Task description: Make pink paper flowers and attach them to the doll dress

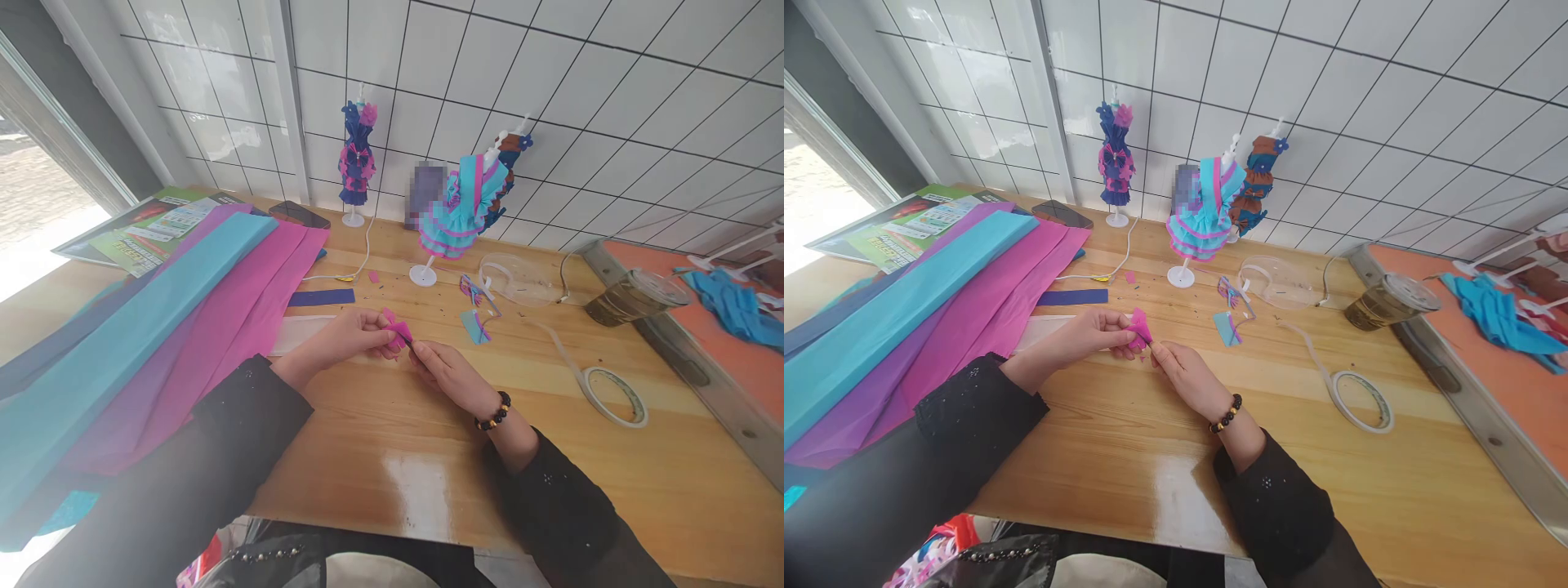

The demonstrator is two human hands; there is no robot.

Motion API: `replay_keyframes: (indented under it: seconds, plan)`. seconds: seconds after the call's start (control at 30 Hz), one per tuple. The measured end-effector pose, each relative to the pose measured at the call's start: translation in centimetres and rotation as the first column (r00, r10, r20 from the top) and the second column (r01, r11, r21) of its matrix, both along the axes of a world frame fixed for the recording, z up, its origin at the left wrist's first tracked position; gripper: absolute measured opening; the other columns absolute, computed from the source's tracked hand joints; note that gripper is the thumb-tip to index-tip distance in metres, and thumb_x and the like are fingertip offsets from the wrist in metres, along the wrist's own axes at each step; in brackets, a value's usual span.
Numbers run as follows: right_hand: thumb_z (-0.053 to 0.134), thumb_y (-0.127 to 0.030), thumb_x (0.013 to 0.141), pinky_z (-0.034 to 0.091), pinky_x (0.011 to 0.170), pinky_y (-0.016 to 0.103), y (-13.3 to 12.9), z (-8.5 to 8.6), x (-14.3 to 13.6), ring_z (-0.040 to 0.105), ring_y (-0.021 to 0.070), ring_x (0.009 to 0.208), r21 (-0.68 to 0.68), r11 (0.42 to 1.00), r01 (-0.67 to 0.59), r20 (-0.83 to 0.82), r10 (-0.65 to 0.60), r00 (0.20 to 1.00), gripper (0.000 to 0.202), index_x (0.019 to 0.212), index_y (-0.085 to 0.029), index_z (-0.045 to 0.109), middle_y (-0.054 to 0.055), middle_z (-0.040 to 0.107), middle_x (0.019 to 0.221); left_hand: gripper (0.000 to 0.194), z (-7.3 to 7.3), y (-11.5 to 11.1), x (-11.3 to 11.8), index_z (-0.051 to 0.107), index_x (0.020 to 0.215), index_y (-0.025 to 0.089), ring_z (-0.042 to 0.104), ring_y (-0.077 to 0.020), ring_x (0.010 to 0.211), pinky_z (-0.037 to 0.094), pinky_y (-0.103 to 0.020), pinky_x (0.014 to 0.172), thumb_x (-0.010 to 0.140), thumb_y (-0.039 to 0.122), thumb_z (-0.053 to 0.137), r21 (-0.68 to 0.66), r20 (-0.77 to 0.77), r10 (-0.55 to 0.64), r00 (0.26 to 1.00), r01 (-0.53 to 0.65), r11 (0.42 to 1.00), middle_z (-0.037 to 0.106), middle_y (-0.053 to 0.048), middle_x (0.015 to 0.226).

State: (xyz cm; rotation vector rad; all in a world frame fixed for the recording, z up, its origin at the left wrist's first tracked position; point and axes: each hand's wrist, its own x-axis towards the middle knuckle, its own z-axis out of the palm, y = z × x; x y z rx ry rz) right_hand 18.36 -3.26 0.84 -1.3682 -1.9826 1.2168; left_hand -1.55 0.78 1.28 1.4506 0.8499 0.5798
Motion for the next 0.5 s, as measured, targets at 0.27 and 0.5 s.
replay_keyframes:
  seconds: [0.27,0.5]
  plan:
    - [0.027,-0.054,0.089,0.027,0.047,0.022,-0.08,-0.48,-0.07,0.032,0.0094,0.053,-0.025,0.999,0.033,-0.062,-0.035,0.997,0.044,0.071,-0.018,0.045,-0.003,0.036,0.06,0.027,-0.04,-0.03,0.16,0.066,0.081,0.014,0.065,-0.0161,0.076,0.051,-0.029,0.075,0.073,0.039,0.061,-0.018,0.007,0.026,1.0,-0.026,0.999,0.07,-0.008,0.084]
    - [0.026,-0.054,0.089,0.026,0.046,0.022,-0.1,-0.43,-0.27,0.031,0.009,0.052,-0.029,0.999,0.037,-0.095,-0.04,0.995,0.045,0.072,-0.017,0.045,-0.003,0.034,0.06,0.031,-0.42,-0.15,0.58,0.066,0.081,0.013,0.066,-0.0153,0.072,0.052,-0.03,0.074,0.073,0.042,0.061,-0.044,0.05,0.049,0.998,-0.047,0.998,0.071,-0.008,0.082]
